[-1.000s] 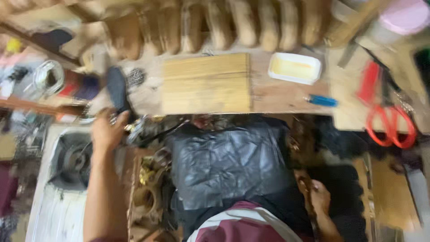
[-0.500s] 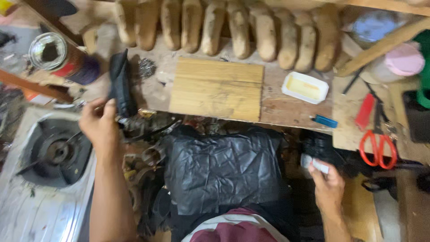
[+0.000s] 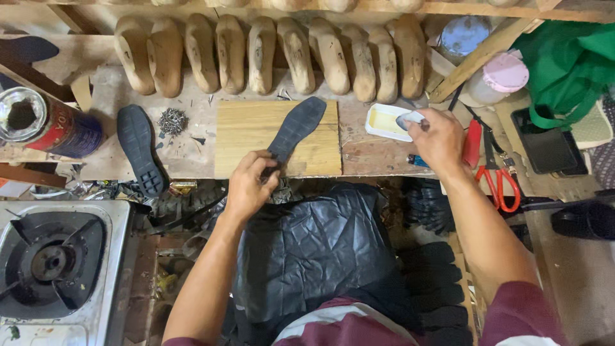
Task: The person repeatedly applies a yellowish substance from a small container onto black shoe soles using a white applicator. They work on multiple soles one at a time, placing each treated sole into a stack on the workbench.
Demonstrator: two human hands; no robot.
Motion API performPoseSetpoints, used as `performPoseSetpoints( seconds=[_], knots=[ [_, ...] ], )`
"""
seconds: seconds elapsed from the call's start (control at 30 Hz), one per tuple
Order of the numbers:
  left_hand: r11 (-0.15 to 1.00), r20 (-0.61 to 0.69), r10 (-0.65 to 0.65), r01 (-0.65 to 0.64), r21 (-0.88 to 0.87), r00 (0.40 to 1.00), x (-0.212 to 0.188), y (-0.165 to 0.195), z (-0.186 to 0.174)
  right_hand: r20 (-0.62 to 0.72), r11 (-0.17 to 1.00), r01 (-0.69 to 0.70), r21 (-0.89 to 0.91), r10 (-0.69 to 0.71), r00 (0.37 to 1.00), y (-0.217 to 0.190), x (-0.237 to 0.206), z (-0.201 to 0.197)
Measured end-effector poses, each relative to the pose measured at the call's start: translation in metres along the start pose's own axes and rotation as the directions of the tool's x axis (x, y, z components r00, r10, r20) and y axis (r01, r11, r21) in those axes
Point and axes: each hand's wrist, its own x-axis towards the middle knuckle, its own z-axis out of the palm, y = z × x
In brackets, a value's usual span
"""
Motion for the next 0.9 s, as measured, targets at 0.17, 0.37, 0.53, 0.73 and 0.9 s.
performPoseSetpoints(
  seconds=[0.17,0.37,0.53,0.73,0.9],
  knots=[
    [0.987,0.028,0.082,-0.085,0.136,0.996,0.004,-0.011,-0.015,0.033,0.985,-0.03,-0.169,0.036,0.999,0.011,0.008,0.016],
    [0.996,0.063,0.04,-0.045,0.083,0.997,0.002,-0.021,-0.015,0.033,0.968,0.04,-0.247,-0.032,0.999,0.022,0.004,0.023],
    [0.998,0.09,0.015,-0.02,0.052,0.996,0.006,-0.021,-0.019,0.051,0.962,0.072,-0.262,-0.06,0.997,0.026,0.003,0.027],
    [0.999,0.121,-0.015,0.01,0.046,0.992,0.01,-0.018,-0.026,-0.007,0.977,0.079,-0.2,-0.082,0.997,0.027,0.001,0.022],
    [0.998,0.085,0.056,-0.058,0.022,0.995,0.008,-0.019,-0.023,-0.049,0.99,0.082,-0.118,-0.088,0.995,0.01,0.007,0.01]
  ],
)
